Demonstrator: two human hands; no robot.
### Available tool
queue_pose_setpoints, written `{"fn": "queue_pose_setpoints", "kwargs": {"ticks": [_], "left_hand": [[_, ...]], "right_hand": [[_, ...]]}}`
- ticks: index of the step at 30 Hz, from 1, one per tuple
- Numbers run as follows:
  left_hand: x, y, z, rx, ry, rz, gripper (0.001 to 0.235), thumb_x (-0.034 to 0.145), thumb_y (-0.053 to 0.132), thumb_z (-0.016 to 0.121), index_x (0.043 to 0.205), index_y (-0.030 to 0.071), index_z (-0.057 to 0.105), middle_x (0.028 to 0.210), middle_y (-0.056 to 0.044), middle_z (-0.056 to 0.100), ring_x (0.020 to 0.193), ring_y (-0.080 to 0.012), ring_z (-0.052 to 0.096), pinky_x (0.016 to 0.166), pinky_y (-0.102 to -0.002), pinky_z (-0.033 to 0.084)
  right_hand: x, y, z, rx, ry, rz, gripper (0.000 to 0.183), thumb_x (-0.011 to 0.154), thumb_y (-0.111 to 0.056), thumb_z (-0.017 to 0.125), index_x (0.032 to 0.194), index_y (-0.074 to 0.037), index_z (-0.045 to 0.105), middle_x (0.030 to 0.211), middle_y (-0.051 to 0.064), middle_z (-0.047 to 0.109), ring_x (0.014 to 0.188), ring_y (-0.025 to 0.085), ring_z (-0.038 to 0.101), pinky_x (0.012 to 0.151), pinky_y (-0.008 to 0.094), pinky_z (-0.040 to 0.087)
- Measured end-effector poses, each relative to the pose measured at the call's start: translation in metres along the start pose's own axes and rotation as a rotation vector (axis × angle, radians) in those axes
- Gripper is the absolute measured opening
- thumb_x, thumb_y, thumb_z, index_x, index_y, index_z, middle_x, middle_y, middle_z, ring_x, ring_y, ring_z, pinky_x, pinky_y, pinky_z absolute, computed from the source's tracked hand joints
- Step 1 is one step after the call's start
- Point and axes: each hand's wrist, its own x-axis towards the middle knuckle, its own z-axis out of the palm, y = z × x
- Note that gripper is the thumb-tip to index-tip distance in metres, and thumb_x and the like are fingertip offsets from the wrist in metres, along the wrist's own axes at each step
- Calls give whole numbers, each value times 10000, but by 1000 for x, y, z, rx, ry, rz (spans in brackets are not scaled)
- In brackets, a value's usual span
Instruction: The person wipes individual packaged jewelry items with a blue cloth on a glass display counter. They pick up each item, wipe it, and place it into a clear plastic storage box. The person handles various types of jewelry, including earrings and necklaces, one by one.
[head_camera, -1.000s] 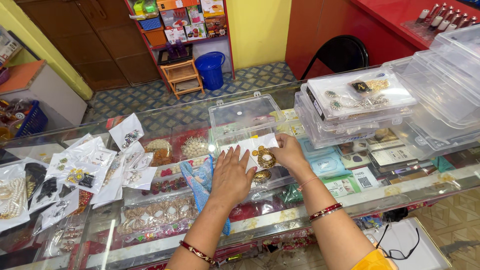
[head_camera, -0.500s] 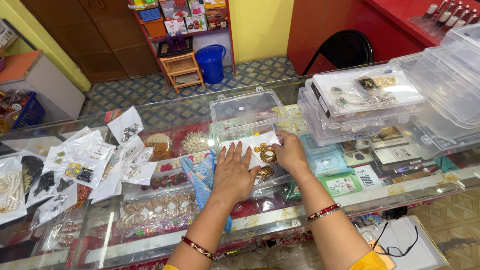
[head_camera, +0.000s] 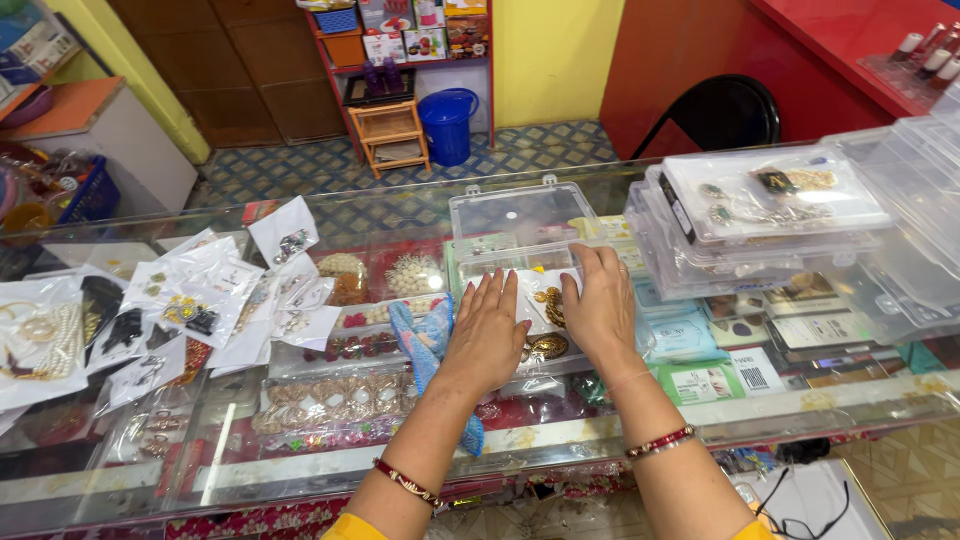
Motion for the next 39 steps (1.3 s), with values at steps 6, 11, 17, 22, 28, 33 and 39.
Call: {"fn": "queue_pose_setpoints", "kwargs": {"ticks": [6,11,17,22,28,33,39], "left_hand": [[-17,-33,-44,11,341,-71,713,885,29,631,1529,-73,341,1552,-279,416,1478,-392,359,1229,-552,201],[-44,-90,-74,65,464,-312,680,865,63,650,1494,-32,410,1521,-264,454,1424,-406,407,1203,-553,237],[-89,-150,-86,193,477,-498,699,859,118,688,1496,-14,433,1551,-277,387,1456,-417,342,1206,-565,207],[-117,-187,-103,241,490,-607,594,885,232,698,1438,79,543,1581,-324,285,1481,-470,257,1192,-588,202],[-127,-226,-111,254,363,-637,511,947,377,595,1426,200,591,1618,-326,180,1514,-474,153,1188,-649,104],[-124,-241,-103,264,290,-639,647,977,445,543,1468,27,488,1607,-349,150,1517,-495,120,1185,-677,25],[-121,-225,-113,187,484,-620,717,995,390,547,1438,-153,398,1645,-313,160,1512,-482,189,1187,-672,97]], "right_hand": [[-9,-76,-14,506,-273,1,333,889,-103,641,1220,-83,668,1241,94,641,1072,290,675,812,428,572],[-30,-122,-1,493,-527,-276,386,898,-109,683,1280,-74,642,1367,156,572,1225,347,608,995,434,513],[-44,-143,35,94,-711,-437,648,768,-65,758,1391,-115,583,1579,257,341,1446,488,341,1122,499,320],[-50,-148,66,-93,-820,-322,666,775,86,642,1409,-99,556,1578,274,309,1425,482,348,1173,473,323],[-55,-157,97,85,-750,-362,670,726,169,579,1366,-28,584,1565,285,342,1417,437,399,1172,439,350],[-56,-162,109,155,-726,-312,613,776,136,573,1372,-7,576,1560,298,347,1430,438,389,1175,438,348],[-51,-158,107,234,-770,-212,579,788,72,611,1357,-35,590,1575,244,354,1426,416,396,1173,416,355]]}}
